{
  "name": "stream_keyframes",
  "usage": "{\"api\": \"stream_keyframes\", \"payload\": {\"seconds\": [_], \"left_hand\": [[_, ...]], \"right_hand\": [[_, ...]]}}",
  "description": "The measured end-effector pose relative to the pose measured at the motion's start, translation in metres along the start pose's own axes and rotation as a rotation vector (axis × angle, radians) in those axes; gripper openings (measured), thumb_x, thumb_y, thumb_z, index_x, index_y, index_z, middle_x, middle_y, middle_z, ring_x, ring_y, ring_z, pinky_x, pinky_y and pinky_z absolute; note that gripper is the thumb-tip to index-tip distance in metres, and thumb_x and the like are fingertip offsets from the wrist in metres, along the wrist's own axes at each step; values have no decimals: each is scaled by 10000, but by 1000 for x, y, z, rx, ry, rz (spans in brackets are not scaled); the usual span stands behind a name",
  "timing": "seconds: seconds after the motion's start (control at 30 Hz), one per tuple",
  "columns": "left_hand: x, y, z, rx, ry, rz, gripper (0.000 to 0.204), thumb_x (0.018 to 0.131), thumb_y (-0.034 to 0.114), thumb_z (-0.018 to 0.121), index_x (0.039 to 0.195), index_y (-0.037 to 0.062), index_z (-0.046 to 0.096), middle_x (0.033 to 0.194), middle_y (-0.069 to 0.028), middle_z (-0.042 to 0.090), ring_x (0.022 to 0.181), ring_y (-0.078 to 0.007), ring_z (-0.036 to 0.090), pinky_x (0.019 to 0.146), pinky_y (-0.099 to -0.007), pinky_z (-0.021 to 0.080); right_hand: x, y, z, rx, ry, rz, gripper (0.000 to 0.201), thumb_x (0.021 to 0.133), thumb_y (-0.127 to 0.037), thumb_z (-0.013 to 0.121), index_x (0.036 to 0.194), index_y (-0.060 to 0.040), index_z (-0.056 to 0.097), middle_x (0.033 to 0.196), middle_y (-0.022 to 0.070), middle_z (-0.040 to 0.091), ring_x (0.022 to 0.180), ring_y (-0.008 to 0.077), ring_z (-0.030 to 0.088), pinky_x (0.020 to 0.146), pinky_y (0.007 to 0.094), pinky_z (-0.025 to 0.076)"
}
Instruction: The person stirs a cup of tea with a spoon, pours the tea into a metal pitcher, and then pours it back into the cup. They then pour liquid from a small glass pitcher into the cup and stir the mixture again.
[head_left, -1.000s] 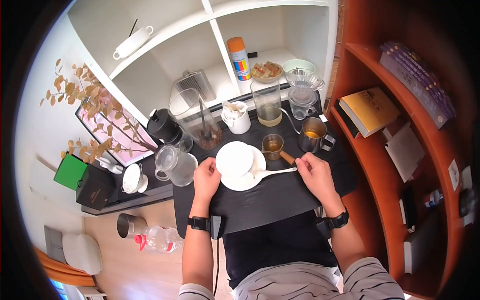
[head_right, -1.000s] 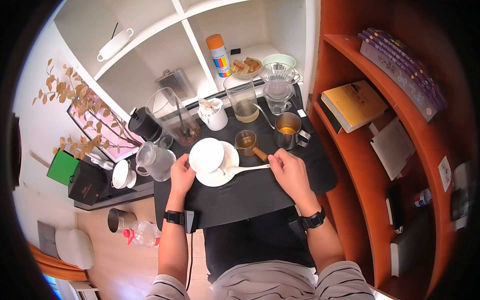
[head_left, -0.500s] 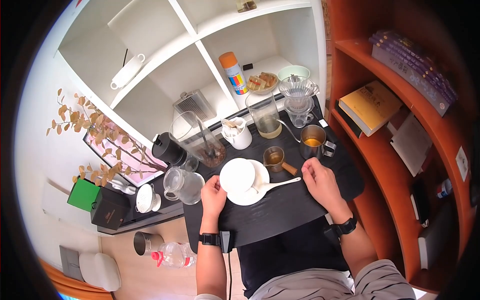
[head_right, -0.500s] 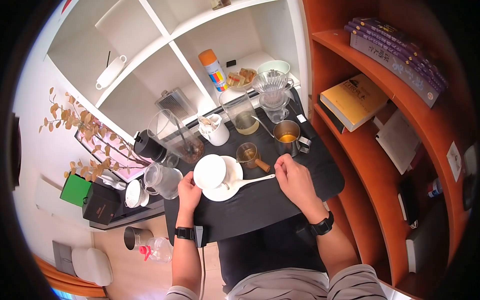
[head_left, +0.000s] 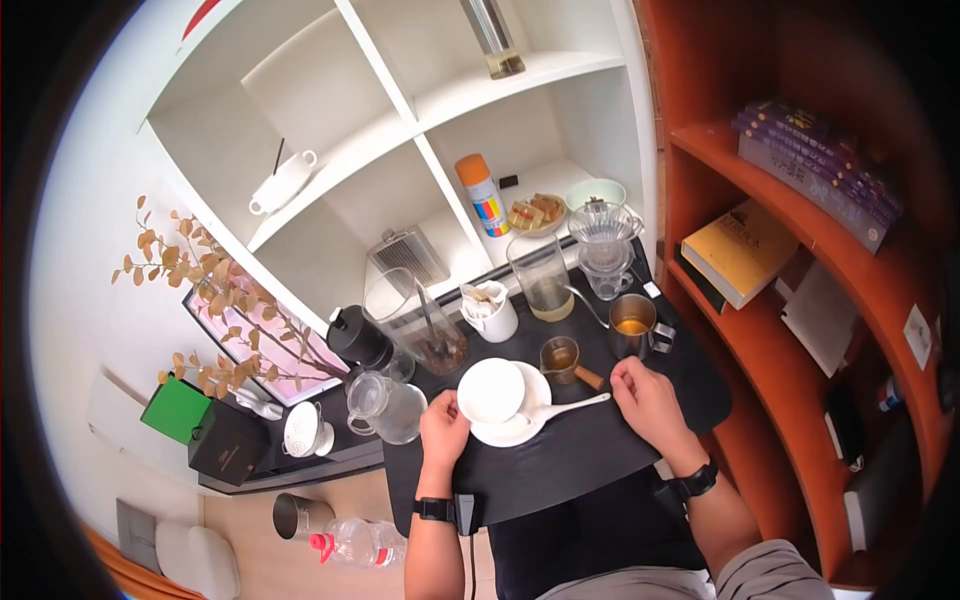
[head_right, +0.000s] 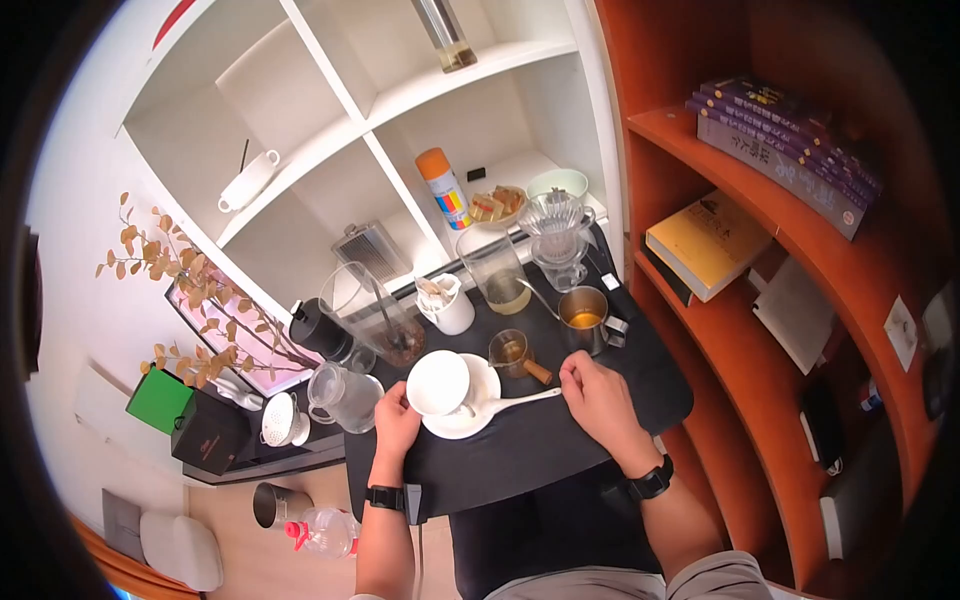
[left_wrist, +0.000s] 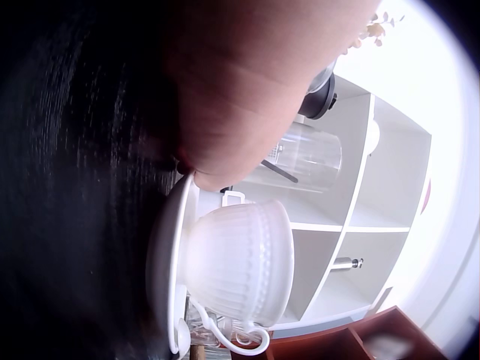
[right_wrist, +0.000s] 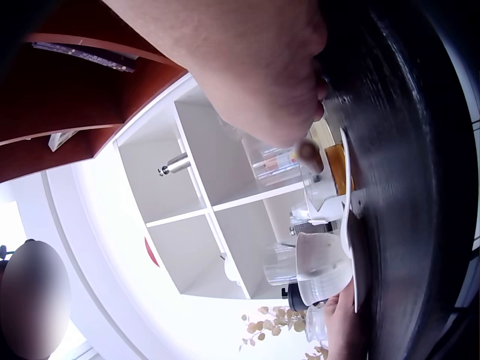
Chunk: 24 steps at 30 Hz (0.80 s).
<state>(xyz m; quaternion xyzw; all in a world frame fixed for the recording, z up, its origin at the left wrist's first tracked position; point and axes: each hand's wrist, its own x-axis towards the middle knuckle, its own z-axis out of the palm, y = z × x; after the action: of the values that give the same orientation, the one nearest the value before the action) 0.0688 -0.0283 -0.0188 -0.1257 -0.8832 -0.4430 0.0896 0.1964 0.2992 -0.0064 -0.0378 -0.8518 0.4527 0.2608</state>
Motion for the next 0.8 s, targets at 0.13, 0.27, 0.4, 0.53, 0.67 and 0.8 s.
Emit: {"api": "stream_keyframes", "payload": {"seconds": [0.13,0.27,0.4,0.53,0.67,0.8], "left_hand": [[0,0,0,5,0,-16,115,928,118,729,959,9,743,711,-14,649,632,-81,570,620,-278,483],[0,-5,1,11,20,-2,114,925,113,707,964,14,748,716,-57,664,625,-133,605,626,-308,497],[1,-7,2,39,29,6,124,916,80,661,976,30,758,737,-101,686,639,-186,645,636,-337,510],[0,-6,2,45,44,7,143,914,85,640,977,42,761,745,-120,692,644,-228,665,642,-362,521],[2,-8,2,71,39,19,148,912,118,646,972,48,762,755,-123,701,660,-267,682,647,-389,531],[2,-7,2,75,41,12,136,901,137,669,959,56,762,770,-123,710,674,-285,693,644,-400,532]], "right_hand": [[-1,2,1,-24,8,-23,68,995,-75,679,1009,-16,648,731,115,667,649,267,690,622,380,532],[-1,-3,0,-11,-2,-4,61,999,-100,673,992,-45,646,730,132,670,687,350,695,647,454,539],[-1,-6,-1,-5,-6,11,60,998,-93,673,1000,-40,646,751,133,677,693,335,698,654,435,540],[-1,-3,0,-11,-2,19,69,996,-99,682,1003,-37,650,761,132,682,688,318,701,656,425,542],[0,-2,-2,5,-7,24,63,997,-94,682,1008,-39,654,747,127,680,663,300,698,641,403,540],[-1,3,0,-4,7,29,62,1002,-91,684,984,-36,660,709,107,664,621,258,681,615,367,529]]}}
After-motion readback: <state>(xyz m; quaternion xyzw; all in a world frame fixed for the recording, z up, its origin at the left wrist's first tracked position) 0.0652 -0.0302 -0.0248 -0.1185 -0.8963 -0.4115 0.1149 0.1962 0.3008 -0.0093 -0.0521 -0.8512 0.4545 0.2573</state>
